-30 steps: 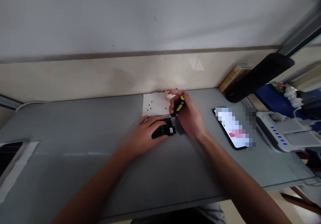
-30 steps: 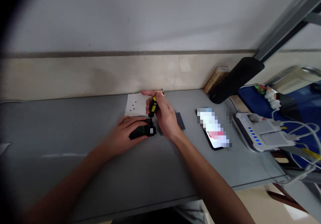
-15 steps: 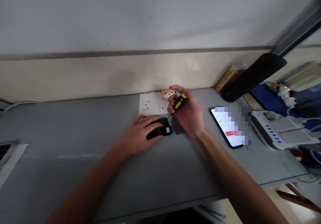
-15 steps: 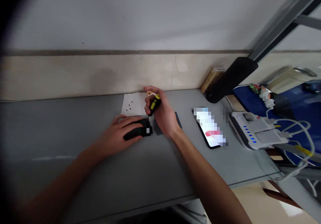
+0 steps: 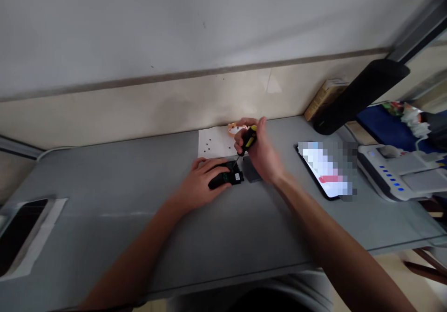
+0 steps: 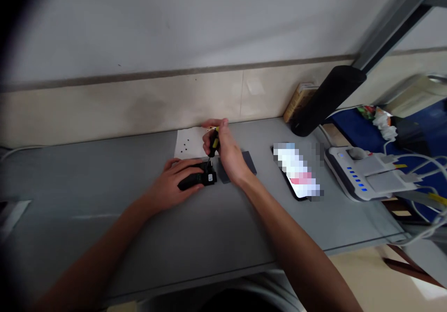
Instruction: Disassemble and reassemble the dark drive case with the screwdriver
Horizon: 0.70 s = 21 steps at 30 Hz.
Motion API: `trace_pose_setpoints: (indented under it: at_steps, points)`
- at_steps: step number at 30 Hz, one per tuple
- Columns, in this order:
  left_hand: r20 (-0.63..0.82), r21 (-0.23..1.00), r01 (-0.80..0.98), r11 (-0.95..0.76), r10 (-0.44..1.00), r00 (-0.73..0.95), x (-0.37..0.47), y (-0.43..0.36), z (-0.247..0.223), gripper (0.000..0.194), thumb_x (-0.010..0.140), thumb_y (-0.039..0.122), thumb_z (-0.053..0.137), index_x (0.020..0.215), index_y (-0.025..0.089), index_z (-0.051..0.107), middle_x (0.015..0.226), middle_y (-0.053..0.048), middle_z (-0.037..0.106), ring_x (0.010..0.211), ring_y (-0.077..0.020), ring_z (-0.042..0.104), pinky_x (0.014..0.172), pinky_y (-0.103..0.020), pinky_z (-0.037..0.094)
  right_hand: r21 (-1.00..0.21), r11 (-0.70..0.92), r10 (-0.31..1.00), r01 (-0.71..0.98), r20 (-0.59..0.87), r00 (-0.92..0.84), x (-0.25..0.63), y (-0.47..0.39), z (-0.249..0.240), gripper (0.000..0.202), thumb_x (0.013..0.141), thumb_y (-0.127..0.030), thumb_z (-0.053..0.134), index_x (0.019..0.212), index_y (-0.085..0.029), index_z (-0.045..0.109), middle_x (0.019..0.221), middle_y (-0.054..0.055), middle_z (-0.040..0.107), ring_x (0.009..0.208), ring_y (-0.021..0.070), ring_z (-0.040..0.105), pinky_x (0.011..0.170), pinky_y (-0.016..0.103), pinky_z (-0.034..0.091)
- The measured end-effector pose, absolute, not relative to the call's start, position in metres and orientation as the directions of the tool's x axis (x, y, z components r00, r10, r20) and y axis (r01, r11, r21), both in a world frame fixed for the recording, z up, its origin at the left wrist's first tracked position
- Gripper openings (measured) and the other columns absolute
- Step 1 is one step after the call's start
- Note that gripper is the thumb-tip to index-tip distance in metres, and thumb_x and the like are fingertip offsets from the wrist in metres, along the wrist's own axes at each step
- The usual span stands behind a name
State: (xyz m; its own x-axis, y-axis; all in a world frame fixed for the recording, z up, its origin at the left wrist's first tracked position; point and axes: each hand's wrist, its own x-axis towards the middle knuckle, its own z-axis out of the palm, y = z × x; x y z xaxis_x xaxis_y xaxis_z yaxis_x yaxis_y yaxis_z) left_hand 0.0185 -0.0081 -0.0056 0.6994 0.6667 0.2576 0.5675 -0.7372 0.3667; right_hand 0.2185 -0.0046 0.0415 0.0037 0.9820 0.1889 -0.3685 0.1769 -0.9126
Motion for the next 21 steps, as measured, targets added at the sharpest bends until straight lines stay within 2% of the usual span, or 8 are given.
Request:
trace_pose_setpoints:
  at_steps: [2, 5, 8, 11, 13, 17, 19, 21]
  points:
    - [0.271, 0.367, 0.560, -0.743, 0.661, 0.700, 0.018, -0.008, -0.007, 0.023, 0.099, 0.036, 0.063, 0.119, 0.028, 0.069, 0.137, -0.007, 0.067, 0.125, -0.0249, 0.062, 0.111, -0.047, 0.041, -0.906, 0.162, 0.982, -0.391, 0.187, -0.026, 0.218, -0.005, 0.042, 0.049, 0.091, -0.073, 0.053, 0.098, -0.026, 0.065, 0.075, -0.002, 0.053, 0.069, 0.0138, 0.052, 0.067, 0.030, 0.047]
    - [0.273, 0.376, 0.554, -0.743, 0.660, 0.700, 0.018, -0.008, -0.008, 0.024, 0.099, 0.036, 0.063, 0.120, 0.027, 0.069, 0.137, -0.007, 0.067, 0.126, -0.0249, 0.062, 0.112, -0.047, 0.041, -0.895, 0.184, 0.979, -0.406, 0.204, -0.007, 0.215, -0.007, 0.040, 0.043, 0.087, -0.068, 0.065, 0.087, -0.025, 0.065, 0.084, 0.000, 0.059, 0.078, 0.0143, 0.058, 0.073, 0.030, 0.049]
    - [0.268, 0.384, 0.558, -0.736, 0.667, 0.695, 0.019, -0.008, -0.007, 0.024, 0.099, 0.035, 0.062, 0.121, 0.029, 0.069, 0.137, -0.006, 0.067, 0.125, -0.0251, 0.062, 0.113, -0.048, 0.041, -0.908, 0.210, 0.976, -0.363, 0.219, 0.016, 0.211, -0.009, 0.038, 0.049, 0.082, -0.070, 0.070, 0.076, -0.024, 0.054, 0.073, -0.002, 0.058, 0.065, 0.0122, 0.055, 0.064, 0.029, 0.047]
    - [0.269, 0.377, 0.554, -0.742, 0.660, 0.702, 0.019, -0.008, -0.004, 0.022, 0.099, 0.036, 0.061, 0.118, 0.029, 0.070, 0.135, -0.005, 0.068, 0.122, -0.0260, 0.064, 0.111, -0.048, 0.042, -0.922, 0.219, 0.973, -0.321, 0.230, 0.002, 0.208, -0.009, 0.039, 0.052, 0.082, -0.070, 0.069, 0.074, -0.025, 0.045, 0.058, -0.008, 0.045, 0.050, 0.0092, 0.039, 0.051, 0.027, 0.036]
    - [0.270, 0.362, 0.560, -0.745, 0.659, 0.702, 0.019, -0.008, -0.003, 0.021, 0.099, 0.036, 0.061, 0.116, 0.028, 0.071, 0.135, -0.006, 0.068, 0.120, -0.0261, 0.065, 0.111, -0.048, 0.043, -0.910, 0.182, 0.978, -0.374, 0.207, -0.027, 0.210, -0.008, 0.042, 0.051, 0.083, -0.074, 0.063, 0.079, -0.025, 0.050, 0.058, -0.008, 0.041, 0.050, 0.0095, 0.036, 0.050, 0.027, 0.033]
    - [0.273, 0.346, 0.571, -0.745, 0.662, 0.698, 0.019, -0.008, -0.003, 0.019, 0.098, 0.033, 0.062, 0.115, 0.027, 0.069, 0.135, -0.007, 0.068, 0.120, -0.0250, 0.065, 0.110, -0.048, 0.043, -0.865, 0.062, 0.977, -0.497, 0.155, -0.147, 0.219, -0.006, 0.046, 0.049, 0.093, -0.070, 0.053, 0.101, -0.024, 0.066, 0.068, -0.004, 0.049, 0.060, 0.0119, 0.045, 0.059, 0.029, 0.041]
    - [0.279, 0.349, 0.574, -0.741, 0.667, 0.691, 0.020, -0.009, -0.004, 0.018, 0.097, 0.032, 0.063, 0.114, 0.026, 0.069, 0.135, -0.007, 0.068, 0.122, -0.0251, 0.064, 0.111, -0.048, 0.043, -0.862, 0.047, 0.972, -0.505, 0.156, -0.176, 0.222, -0.006, 0.046, 0.041, 0.092, -0.064, 0.061, 0.099, -0.024, 0.068, 0.075, -0.002, 0.053, 0.065, 0.0117, 0.050, 0.065, 0.028, 0.044]
    - [0.286, 0.348, 0.572, -0.743, 0.665, 0.689, 0.021, -0.009, -0.005, 0.018, 0.097, 0.032, 0.062, 0.113, 0.026, 0.068, 0.134, -0.008, 0.069, 0.124, -0.0253, 0.063, 0.111, -0.048, 0.043, -0.874, 0.070, 0.972, -0.480, 0.168, -0.163, 0.222, -0.007, 0.044, 0.037, 0.087, -0.060, 0.071, 0.089, -0.023, 0.066, 0.081, -0.001, 0.057, 0.071, 0.0114, 0.055, 0.069, 0.028, 0.046]
